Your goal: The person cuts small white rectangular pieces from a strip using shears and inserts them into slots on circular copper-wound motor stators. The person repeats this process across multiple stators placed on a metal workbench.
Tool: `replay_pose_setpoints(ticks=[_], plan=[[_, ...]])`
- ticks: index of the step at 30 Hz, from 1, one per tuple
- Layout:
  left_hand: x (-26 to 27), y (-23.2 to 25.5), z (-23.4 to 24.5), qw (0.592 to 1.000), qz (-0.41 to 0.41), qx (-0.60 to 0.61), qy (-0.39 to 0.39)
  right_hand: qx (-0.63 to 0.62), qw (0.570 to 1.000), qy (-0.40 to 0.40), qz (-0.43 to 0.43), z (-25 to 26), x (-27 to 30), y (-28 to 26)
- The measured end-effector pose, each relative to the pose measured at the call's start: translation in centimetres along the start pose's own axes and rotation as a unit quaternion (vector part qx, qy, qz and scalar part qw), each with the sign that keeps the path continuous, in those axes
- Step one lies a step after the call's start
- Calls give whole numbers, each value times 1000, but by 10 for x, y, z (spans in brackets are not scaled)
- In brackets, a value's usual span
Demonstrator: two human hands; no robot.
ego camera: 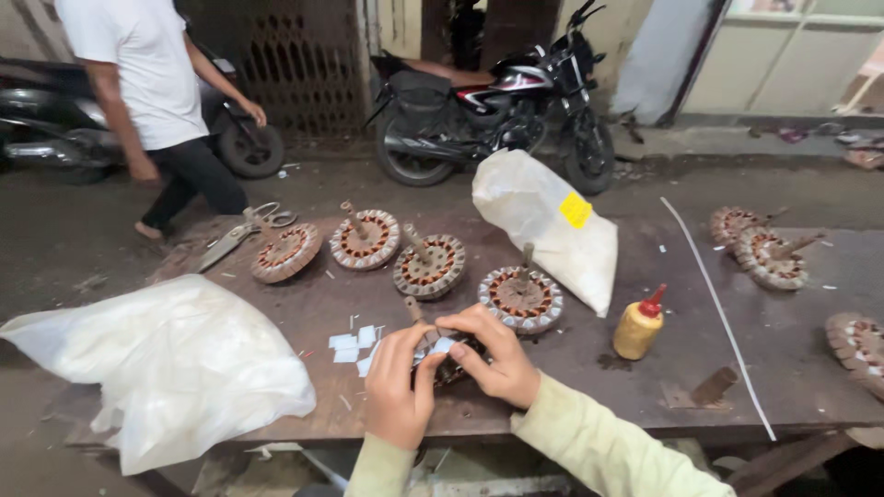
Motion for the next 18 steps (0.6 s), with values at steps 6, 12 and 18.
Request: replay_pose_setpoints(ticks=[6, 12, 18], plan=[[-12, 15, 7, 999, 30, 18, -5, 29, 999, 27, -2, 1, -5, -10], [-14, 15, 17, 996, -2, 82, -46, 30, 999, -2, 17, 6, 0, -4], [-13, 17, 14, 999, -8, 35, -28, 29, 999, 13, 31, 0, 0, -7]])
Point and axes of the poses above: each hand's wrist, its own x-axis away from the middle knuckle, its own z-axis out of the back of the hand, y = z × x, the point moved 4 cm from there along -x, towards the middle knuckle, and after that the axes turned 15 degrees about -x, right-handed, at the moved point
